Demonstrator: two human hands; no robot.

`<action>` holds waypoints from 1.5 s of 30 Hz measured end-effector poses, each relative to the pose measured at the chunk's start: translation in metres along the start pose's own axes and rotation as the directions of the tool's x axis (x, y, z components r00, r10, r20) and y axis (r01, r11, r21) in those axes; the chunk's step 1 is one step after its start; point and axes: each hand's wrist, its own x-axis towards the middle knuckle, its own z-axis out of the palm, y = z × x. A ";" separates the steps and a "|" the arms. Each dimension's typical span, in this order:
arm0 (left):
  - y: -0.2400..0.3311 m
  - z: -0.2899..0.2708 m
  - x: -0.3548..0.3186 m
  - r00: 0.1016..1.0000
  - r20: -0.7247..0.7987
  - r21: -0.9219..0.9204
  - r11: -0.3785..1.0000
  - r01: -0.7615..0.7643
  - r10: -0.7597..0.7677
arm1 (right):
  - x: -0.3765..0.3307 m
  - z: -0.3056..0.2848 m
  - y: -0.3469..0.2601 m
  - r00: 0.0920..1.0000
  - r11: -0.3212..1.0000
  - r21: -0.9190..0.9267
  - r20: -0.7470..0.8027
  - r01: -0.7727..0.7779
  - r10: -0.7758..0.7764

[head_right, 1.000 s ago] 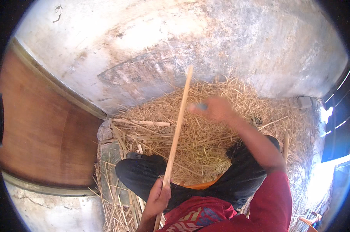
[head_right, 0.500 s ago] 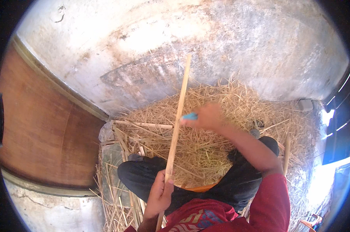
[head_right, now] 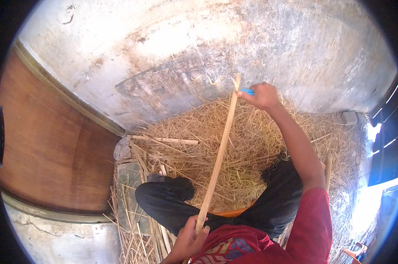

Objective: The person sits on a straw-covered floor and uses a small knife to peel the outer layer off a long bamboo stick. They hold the stick with their left hand and scrape downward with the knife in their right hand, repeating the motion along the length of the stick.

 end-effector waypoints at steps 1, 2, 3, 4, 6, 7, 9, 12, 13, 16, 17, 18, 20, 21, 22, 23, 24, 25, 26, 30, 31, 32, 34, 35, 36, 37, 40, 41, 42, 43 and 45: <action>0.000 0.001 -0.004 1.000 0.006 0.024 1.000 0.019 -0.020 | 0.005 -0.001 0.005 0.998 0.999 0.011 0.048 -0.051 0.050; -0.001 0.002 -0.009 0.999 0.012 0.047 0.998 0.042 -0.042 | 0.007 0.001 0.011 0.999 0.999 -0.015 0.021 -0.047 0.047; 0.002 0.001 -0.012 0.998 0.020 0.071 0.996 0.058 -0.059 | 0.009 0.001 0.019 0.999 0.998 -0.043 -0.012 -0.047 0.047; 0.007 -0.001 -0.016 0.994 0.042 0.006 0.995 0.098 -0.098 | 0.010 0.002 0.027 0.998 0.996 -0.070 -0.044 -0.048 0.045; 0.026 -0.009 -0.022 0.981 0.102 -0.116 0.977 0.178 -0.166 | 0.014 0.013 0.052 0.984 0.990 -0.029 -0.121 -0.139 0.135; 0.035 -0.008 -0.028 0.970 0.155 -0.121 0.971 0.206 -0.186 | 0.023 0.014 0.068 0.958 0.967 0.005 -0.129 -0.256 0.255; 0.047 -0.008 -0.038 0.941 0.246 -0.122 0.955 0.269 -0.233 | 0.020 0.015 0.089 0.916 0.922 0.009 -0.109 -0.387 0.386; 0.015 -0.002 -0.036 0.978 0.071 -0.316 0.926 0.207 -0.195 | 0.008 -0.009 0.088 0.943 0.945 0.051 -0.061 -0.324 0.327; 0.037 -0.004 -0.023 0.930 0.018 -0.312 0.882 0.354 -0.367 | -0.003 -0.015 0.057 0.971 0.962 0.147 -0.036 -0.231 0.238; -0.028 0.002 0.004 0.996 0.051 -0.510 0.855 0.090 -0.075 | -0.055 -0.039 -0.042 0.990 0.972 0.222 0.132 -0.083 0.054; -0.024 0.000 0.014 0.999 0.025 -0.471 0.880 0.053 -0.047 | -0.074 -0.035 -0.059 0.993 0.962 0.266 0.085 0.053 -0.079; -0.020 -0.003 0.022 1.000 -0.007 -0.429 0.903 0.010 -0.015 | -0.092 -0.032 -0.072 0.976 0.931 0.306 0.028 0.196 -0.215; -0.007 -0.008 0.031 0.999 -0.046 -0.403 0.914 -0.036 0.020 | -0.122 -0.024 -0.092 0.891 0.866 0.226 -0.027 0.446 -0.453; 0.001 -0.010 0.032 0.998 -0.054 -0.426 0.904 -0.038 0.017 | -0.134 -0.026 -0.106 0.856 0.830 0.252 0.013 0.497 -0.517; 0.007 -0.012 0.034 0.999 -0.047 -0.451 0.892 -0.034 0.014 | -0.142 -0.029 -0.114 0.821 0.800 0.274 0.059 0.534 -0.568; 0.010 -0.012 0.033 0.999 -0.050 -0.476 0.879 -0.032 0.010 | -0.146 -0.026 -0.118 0.804 0.788 0.233 0.037 0.570 -0.593; 0.012 -0.010 0.033 0.999 -0.054 -0.500 0.865 -0.030 0.004 | -0.149 -0.022 -0.120 0.786 0.774 0.191 0.017 0.604 -0.618; 0.014 -0.009 0.032 0.998 -0.058 -0.524 0.851 -0.029 -0.002 | -0.149 -0.019 -0.120 0.766 0.757 0.148 -0.001 0.636 -0.643; 0.014 -0.009 0.031 0.998 -0.060 -0.514 0.857 -0.038 0.009 | -0.145 -0.014 -0.118 0.807 0.796 0.146 -0.046 0.588 -0.588; 0.013 -0.002 0.024 0.999 -0.024 -0.532 0.846 -0.044 0.036 | -0.101 -0.003 -0.085 0.907 0.886 0.202 -0.152 0.417 -0.392; 0.013 -0.002 0.024 0.999 -0.005 -0.548 0.836 -0.039 0.043 | -0.094 -0.003 -0.078 0.922 0.896 0.227 -0.164 0.382 -0.351; 0.012 -0.002 0.026 0.999 -0.007 -0.559 0.828 -0.041 0.044 | -0.099 -0.001 -0.081 0.921 0.895 0.219 -0.117 0.388 -0.371; 0.008 -0.004 0.028 0.999 -0.007 -0.577 0.816 -0.038 0.042 | -0.121 0.006 -0.096 0.916 0.895 0.207 -0.019 0.396 -0.401; 0.007 -0.005 0.027 0.999 -0.018 -0.566 0.823 -0.047 0.045 | -0.125 0.004 -0.100 0.897 0.874 0.214 -0.025 0.437 -0.442; 0.007 -0.005 0.026 0.998 -0.028 -0.554 0.831 -0.055 0.047 | -0.129 -0.001 -0.103 0.876 0.851 0.221 -0.031 0.476 -0.482; 0.007 -0.005 0.025 0.998 -0.039 -0.543 0.838 -0.063 0.050 | -0.131 -0.003 -0.105 0.853 0.826 0.229 -0.037 0.515 -0.521; 0.007 -0.002 0.021 0.998 -0.011 -0.523 0.851 -0.051 0.054 | -0.094 0.003 -0.078 0.918 0.898 0.208 -0.163 0.389 -0.360; 0.009 -0.001 0.022 0.998 0.001 -0.527 0.848 -0.050 0.060 | -0.086 0.005 -0.070 0.893 0.889 0.168 -0.237 0.425 -0.382; 0.011 -0.001 0.021 0.998 0.011 -0.532 0.845 -0.052 0.068 | -0.079 0.008 -0.063 0.860 0.880 0.123 -0.309 0.459 -0.405; 0.013 -0.001 0.021 0.997 0.021 -0.536 0.842 -0.053 0.076 | -0.071 0.009 -0.057 0.820 0.869 0.075 -0.378 0.489 -0.429; 0.008 0.002 0.021 0.996 0.010 -0.530 0.845 -0.072 0.092 | -0.051 0.010 -0.047 0.913 0.934 0.046 -0.234 0.353 -0.333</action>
